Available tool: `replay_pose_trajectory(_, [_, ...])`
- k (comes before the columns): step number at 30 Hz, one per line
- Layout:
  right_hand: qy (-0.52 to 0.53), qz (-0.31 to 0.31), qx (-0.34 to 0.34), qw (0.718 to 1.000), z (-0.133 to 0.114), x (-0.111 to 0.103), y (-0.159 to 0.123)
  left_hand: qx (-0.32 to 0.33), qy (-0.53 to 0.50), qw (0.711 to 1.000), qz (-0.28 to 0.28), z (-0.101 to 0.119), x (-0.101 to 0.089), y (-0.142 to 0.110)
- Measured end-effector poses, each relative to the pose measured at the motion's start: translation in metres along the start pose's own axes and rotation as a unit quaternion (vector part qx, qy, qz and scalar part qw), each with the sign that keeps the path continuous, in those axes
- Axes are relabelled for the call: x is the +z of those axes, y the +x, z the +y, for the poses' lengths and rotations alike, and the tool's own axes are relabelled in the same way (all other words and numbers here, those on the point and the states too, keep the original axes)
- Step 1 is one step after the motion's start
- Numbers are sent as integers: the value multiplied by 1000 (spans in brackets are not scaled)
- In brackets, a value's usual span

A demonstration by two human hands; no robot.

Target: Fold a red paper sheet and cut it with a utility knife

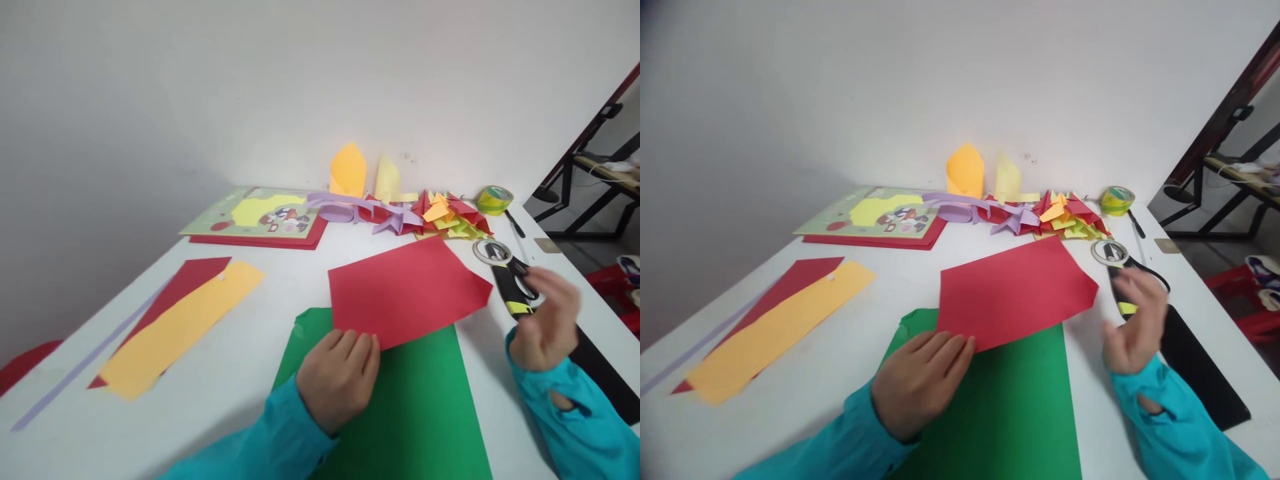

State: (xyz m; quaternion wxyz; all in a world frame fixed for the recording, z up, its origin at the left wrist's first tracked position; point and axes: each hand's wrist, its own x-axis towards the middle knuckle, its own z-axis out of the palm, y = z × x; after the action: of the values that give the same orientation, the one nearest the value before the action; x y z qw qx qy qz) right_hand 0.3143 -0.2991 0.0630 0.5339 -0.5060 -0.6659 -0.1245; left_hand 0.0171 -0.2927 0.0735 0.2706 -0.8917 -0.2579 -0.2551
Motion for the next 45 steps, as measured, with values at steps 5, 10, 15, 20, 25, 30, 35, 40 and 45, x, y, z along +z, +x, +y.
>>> replay_pose_trajectory(5, [-17, -289, -251, 924, -40, 34, -20, -23, -106, 994, -1, 18, 4, 12])
replay_pose_trajectory(10, [49, -305, -230, 923, -20, 41, -31, -111, -271, 956, -4, 14, 13, 2])
replay_pose_trajectory(15, [124, -410, -101, 898, -15, 24, -18, -172, -344, 923, -15, -5, 22, -18])
replay_pose_trajectory(20, [80, -449, 89, 886, -16, 25, -8, -220, -330, 917, -44, -14, 32, -33])
replay_pose_trajectory(25, [-25, -427, 170, 888, -2, 41, -4, -288, -314, 903, -52, -13, 48, -34])
replay_pose_trajectory(30, [-119, -459, 164, 865, 6, 50, -1, -260, -212, 941, -49, -9, 52, -28])
replay_pose_trajectory(35, [-176, -497, 156, 835, 3, 39, -6, -253, -176, 949, -63, 0, 47, -29])
replay_pose_trajectory(40, [-166, -498, 172, 834, 7, 29, -13, -216, -224, 949, -57, 2, 45, -34])
replay_pose_trajectory(45, [-212, -451, 175, 849, 10, 25, -20, -230, -205, 951, -27, 5, 57, -35])
